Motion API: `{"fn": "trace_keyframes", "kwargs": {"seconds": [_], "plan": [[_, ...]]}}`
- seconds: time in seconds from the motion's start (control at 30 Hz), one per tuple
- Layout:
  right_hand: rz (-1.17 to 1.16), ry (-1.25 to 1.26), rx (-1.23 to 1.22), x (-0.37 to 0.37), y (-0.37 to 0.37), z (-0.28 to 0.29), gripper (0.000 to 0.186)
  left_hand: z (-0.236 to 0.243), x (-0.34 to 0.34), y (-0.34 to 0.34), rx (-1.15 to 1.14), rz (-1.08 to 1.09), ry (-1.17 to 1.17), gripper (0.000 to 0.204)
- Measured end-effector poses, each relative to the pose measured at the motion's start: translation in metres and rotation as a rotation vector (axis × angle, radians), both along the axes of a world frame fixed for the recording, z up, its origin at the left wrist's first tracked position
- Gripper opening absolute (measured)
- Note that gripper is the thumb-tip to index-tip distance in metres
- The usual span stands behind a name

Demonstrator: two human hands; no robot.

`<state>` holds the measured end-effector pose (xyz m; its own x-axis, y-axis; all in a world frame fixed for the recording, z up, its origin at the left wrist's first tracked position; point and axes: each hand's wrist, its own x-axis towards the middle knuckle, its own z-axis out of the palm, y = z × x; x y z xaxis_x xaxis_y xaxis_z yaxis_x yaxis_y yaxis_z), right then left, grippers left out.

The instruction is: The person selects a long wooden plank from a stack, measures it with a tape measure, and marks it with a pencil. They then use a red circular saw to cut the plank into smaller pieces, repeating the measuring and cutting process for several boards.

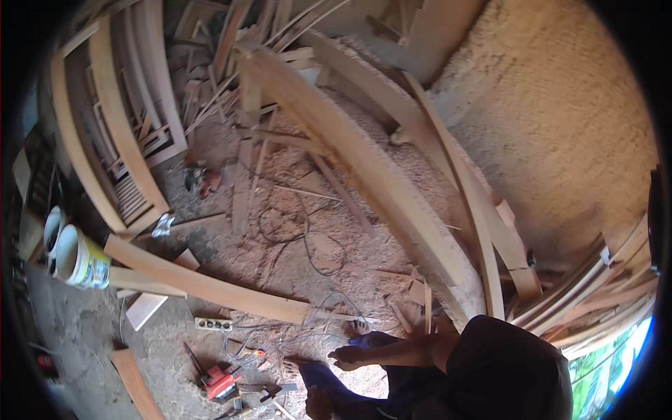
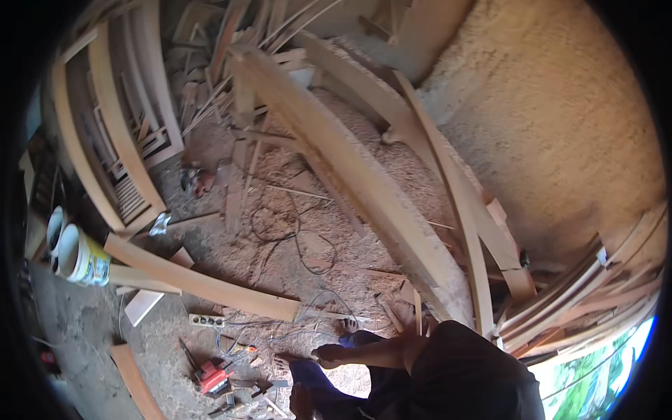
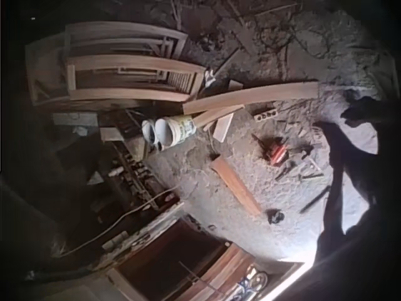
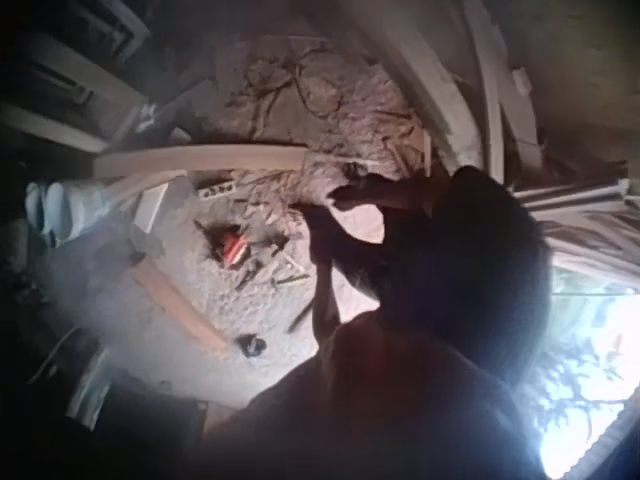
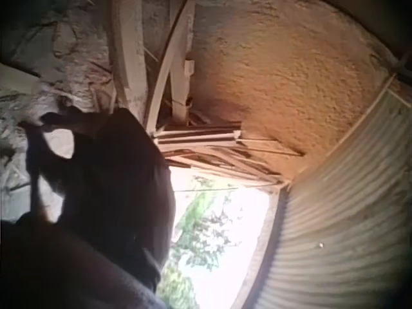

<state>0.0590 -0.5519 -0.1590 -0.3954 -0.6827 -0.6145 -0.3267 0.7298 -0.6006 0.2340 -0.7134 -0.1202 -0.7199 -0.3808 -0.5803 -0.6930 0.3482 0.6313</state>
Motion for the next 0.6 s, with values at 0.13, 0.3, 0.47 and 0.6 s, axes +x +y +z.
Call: {"fn": "trace_keyframes", "kwargs": {"seconds": [0.13, 0.3, 0.47, 0.6], "plan": [[-0.323, 0.215, -0.083, -0.054, 0.082, 0.128, 0.039, 0.03, -0.011, 0.006, -0.013, -0.358, 0.004, 0.032], [-0.755, 0.208, -0.204, -0.029, 0.186, 0.253, 0.039, 0.074, -0.04, 0.011, 0.011, -0.602, 0.01, 0.036], [-1.098, 0.337, -0.45, 0.049, 0.268, 0.274, 0.03, 0.057, -0.11, 0.02, -0.094, -1.162, 0.504, 0.034], [-1.321, 0.319, -0.123, 0.099, 0.303, 0.298, 0.028, 0.118, -0.168, 0.071, 0.279, -0.753, 0.033, 0.032]]}}
